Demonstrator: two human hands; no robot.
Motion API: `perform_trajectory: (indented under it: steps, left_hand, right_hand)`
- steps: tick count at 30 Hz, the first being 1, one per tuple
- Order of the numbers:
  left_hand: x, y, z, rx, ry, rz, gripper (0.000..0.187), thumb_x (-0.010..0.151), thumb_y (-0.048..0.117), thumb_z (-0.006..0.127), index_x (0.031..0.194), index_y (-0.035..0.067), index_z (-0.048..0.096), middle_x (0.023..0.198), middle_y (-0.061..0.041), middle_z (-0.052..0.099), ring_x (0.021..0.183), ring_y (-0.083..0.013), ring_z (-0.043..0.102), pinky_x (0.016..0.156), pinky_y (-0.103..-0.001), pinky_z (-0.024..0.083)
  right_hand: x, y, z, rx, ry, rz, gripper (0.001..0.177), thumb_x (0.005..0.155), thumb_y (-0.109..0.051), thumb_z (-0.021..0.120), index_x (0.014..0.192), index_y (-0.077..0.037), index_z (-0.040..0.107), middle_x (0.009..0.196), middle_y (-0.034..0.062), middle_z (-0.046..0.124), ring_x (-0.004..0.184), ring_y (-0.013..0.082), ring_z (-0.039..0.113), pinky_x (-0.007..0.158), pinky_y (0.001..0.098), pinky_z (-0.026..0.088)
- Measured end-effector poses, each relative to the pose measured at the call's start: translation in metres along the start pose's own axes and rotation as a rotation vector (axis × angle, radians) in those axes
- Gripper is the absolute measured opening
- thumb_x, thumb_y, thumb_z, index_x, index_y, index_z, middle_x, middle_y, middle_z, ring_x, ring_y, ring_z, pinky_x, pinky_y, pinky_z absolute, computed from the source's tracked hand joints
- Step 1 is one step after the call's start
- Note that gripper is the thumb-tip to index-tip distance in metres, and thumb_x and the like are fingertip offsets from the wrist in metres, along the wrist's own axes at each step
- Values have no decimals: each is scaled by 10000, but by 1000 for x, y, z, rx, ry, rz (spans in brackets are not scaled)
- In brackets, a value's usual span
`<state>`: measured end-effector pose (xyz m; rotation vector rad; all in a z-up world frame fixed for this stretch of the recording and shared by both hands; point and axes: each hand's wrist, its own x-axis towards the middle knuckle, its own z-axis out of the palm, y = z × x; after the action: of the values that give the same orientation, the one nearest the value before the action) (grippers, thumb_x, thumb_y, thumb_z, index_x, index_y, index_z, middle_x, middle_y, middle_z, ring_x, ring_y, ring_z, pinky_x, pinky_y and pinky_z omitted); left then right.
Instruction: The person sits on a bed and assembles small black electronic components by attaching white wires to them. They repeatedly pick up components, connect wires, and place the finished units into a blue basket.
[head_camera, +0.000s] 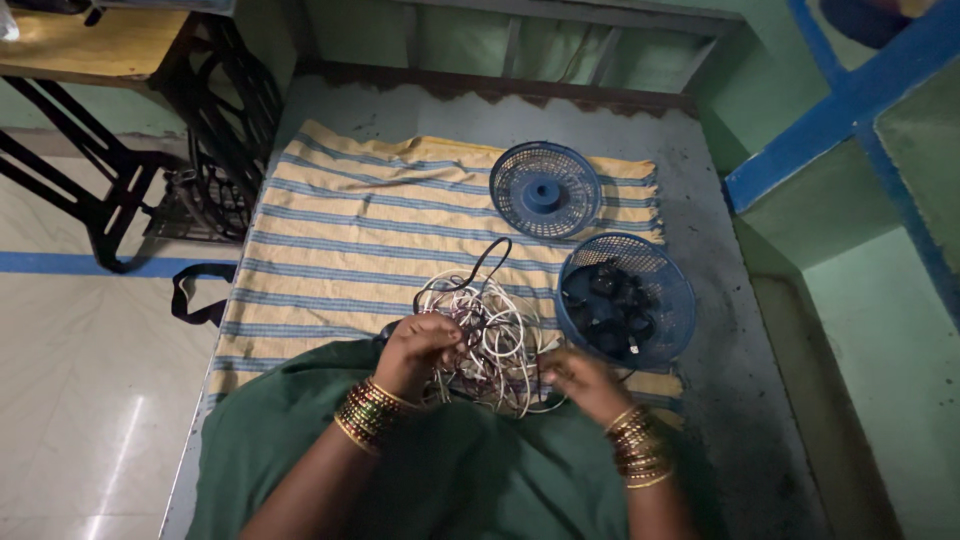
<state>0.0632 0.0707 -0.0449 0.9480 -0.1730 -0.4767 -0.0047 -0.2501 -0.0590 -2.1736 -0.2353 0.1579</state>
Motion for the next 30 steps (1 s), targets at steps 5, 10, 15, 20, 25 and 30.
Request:
perform_trajectory:
  steps: [5,10,15,20,25,30]
  left_hand:
    - [5,-10,3,258,7,67,130,865,98,697,768,20,733,739,-68,744,551,-105,564,478,-258,423]
    - [-11,-1,47,1023,-70,76,116,791,153,741,878,110,804,831,-65,783,695,-160,747,640,-313,587]
    - [-21,1,79,1133,-206,39,116,773,158,773,876,120,810,822,-89,773,711,-217,743,674,-343,578]
    - [-20,7,83,1162,-148,-21,124,798,229,769,892,156,805,819,-51,778,702,-209,751,671,-342,579]
    - [-19,12,82,1100,-193,43,111,822,211,762,898,145,809,847,-57,782,737,-194,752,688,-333,575]
    - [-21,14,80,1090,-147,16,128,839,229,762,909,133,810,831,-55,785,687,-158,744,657,-320,575]
  right_hand:
    - [-2,-19,-25,70,334,-35,183,941,-160,683,1093,-70,733,1052,60,761,976,176,708,895,315,552]
    - [-6,-49,-20,61,217,-272,183,971,-125,644,1129,-55,704,1166,96,694,1042,190,677,902,304,555]
    - [0,-52,15,129,-177,-257,94,975,-89,611,1026,-10,620,964,71,626,867,156,626,785,289,528]
    - [3,-39,22,198,-254,-115,150,1012,-106,606,898,-11,582,779,35,561,729,139,545,673,296,486]
    - [3,-27,13,152,-157,-142,206,1015,-137,632,838,-30,639,741,11,612,696,115,588,651,276,494]
    - [12,9,0,189,151,36,122,953,-152,622,925,-58,695,784,18,672,714,109,634,651,273,520]
